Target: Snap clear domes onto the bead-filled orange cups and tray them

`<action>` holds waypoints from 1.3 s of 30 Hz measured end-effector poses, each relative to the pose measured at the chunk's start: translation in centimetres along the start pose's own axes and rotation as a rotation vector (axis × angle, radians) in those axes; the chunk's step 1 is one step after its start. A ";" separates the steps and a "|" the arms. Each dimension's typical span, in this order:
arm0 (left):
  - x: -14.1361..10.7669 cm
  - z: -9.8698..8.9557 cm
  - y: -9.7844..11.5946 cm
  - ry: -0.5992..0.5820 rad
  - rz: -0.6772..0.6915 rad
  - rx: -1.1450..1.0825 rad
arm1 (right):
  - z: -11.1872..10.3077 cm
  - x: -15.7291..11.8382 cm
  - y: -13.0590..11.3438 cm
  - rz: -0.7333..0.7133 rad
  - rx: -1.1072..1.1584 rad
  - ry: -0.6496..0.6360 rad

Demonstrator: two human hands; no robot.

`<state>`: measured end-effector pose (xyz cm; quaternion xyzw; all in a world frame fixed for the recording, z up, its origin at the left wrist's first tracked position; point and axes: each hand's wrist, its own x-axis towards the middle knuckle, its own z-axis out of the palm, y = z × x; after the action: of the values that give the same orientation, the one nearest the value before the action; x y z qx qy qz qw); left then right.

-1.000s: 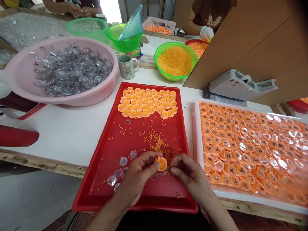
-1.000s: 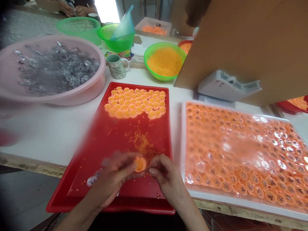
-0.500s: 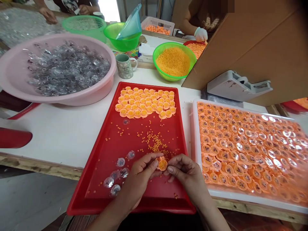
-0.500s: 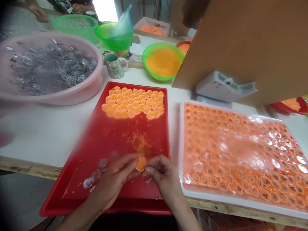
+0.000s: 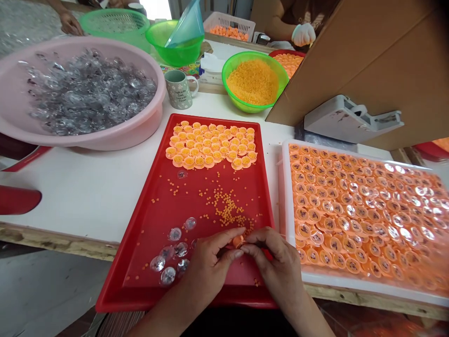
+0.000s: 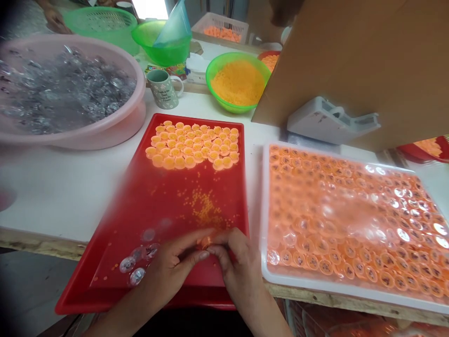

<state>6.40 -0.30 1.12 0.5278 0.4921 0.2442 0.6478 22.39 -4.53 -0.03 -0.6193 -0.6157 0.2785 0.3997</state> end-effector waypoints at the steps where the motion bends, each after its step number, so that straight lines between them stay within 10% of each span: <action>1: -0.1 0.0 0.0 -0.002 0.004 -0.019 | -0.1 -0.1 -0.1 -0.043 -0.024 0.003; 9: -0.1 -0.6 0.1 -0.109 0.070 0.079 | -0.7 -1.2 0.5 -0.272 -0.101 -0.150; 15: 0.0 -0.3 0.3 -0.059 0.113 0.058 | 0.1 -1.5 0.8 0.037 -0.023 -0.069; 22: -0.3 0.2 0.4 -0.040 -0.055 -0.239 | -0.1 -1.6 -0.3 0.033 -0.008 -0.069; 30: -0.4 -1.1 -0.1 0.023 0.297 0.239 | 1.2 -1.6 -1.0 0.124 0.194 -0.006; 39: 1.7 0.7 -1.5 0.024 0.142 0.328 | -0.7 0.0 -1.5 0.340 0.498 0.139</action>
<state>7.38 0.38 -0.91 0.6570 0.4945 0.2119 0.5281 22.19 -4.77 1.64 -0.6139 -0.3874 0.4407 0.5281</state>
